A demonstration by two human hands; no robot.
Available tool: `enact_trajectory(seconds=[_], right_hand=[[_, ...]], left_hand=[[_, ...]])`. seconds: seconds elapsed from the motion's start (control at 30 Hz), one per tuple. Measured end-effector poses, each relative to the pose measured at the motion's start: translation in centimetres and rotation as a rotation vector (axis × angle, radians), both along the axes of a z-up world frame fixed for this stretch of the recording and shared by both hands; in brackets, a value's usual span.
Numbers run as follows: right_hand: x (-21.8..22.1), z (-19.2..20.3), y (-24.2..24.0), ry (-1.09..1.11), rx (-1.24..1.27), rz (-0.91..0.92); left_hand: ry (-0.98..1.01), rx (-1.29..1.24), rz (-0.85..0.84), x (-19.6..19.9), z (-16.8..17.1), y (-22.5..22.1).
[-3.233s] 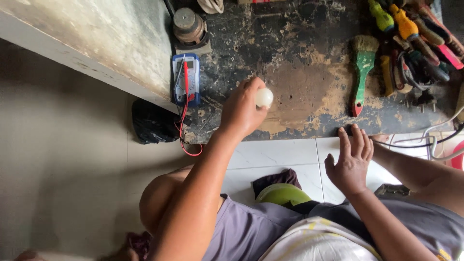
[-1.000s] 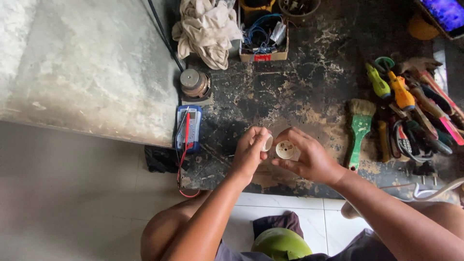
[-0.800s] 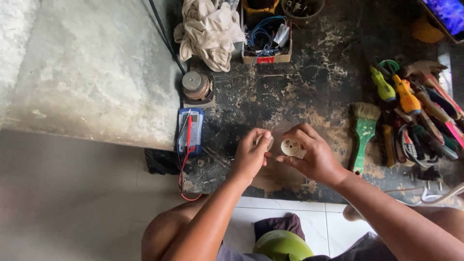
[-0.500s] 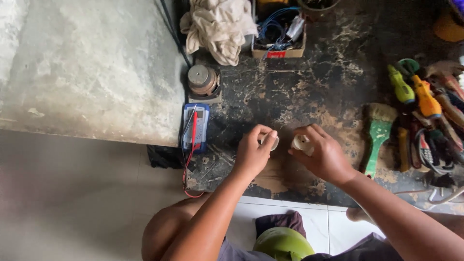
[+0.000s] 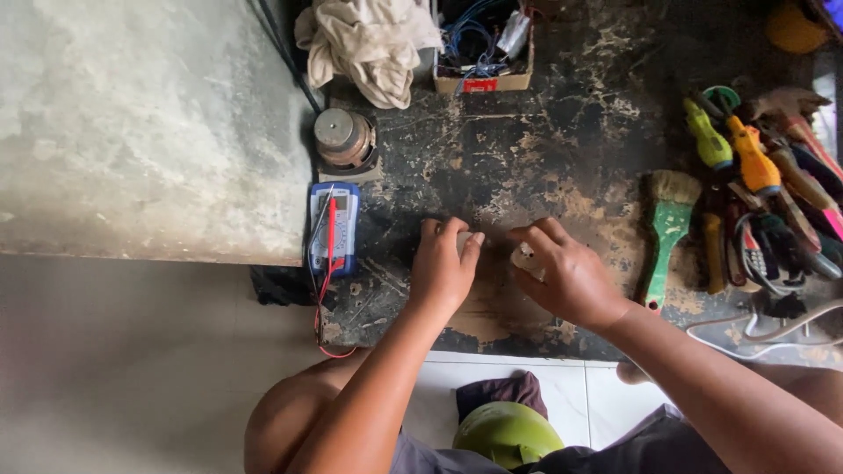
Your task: The person cleans a workbench with a brush and then inspects and handles a light bulb and its socket.
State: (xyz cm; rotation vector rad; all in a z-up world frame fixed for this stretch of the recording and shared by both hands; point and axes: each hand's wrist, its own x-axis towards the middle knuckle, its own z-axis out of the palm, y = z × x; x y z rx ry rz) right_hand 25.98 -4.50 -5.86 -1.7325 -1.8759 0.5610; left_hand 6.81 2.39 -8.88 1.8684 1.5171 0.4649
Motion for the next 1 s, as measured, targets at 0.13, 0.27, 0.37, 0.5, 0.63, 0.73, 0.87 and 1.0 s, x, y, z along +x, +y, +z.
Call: enact_trajectory(seconds=[0.13,0.27,0.37,0.5,0.63,0.73,0.87,1.0], right_hand=[[-0.1,0.2,-0.1,0.002,-0.017,0.052],[0.0,0.5,-0.3,-0.014,0.029,0.092],[0.3,0.9,-0.4,-0.025,0.063,0.111],[0.8,1.4,-0.6,-0.049,0.067,0.111],[1.0,1.4,-0.8,-0.071,0.095,0.100],[1.2,1.7,-0.8,-0.081,0.081,0.090],[1.4,1.7,-0.7,-0.108,0.063,0.102],[1.3,2.2,-0.7,-0.097,0.023,0.098]], left_hand=[[0.017,0.016,0.003,0.5,0.6,0.6],[0.019,0.039,0.008,0.8,0.6,1.1],[0.006,0.085,0.006,0.5,-0.2,1.1],[0.019,0.124,-0.007,0.4,-0.3,1.1],[0.022,0.144,-0.006,0.3,-0.5,1.4],[0.014,0.139,-0.005,0.6,0.4,1.1],[0.003,0.160,-0.041,0.4,0.8,1.2],[0.027,0.178,-0.042,0.4,1.1,1.0]])
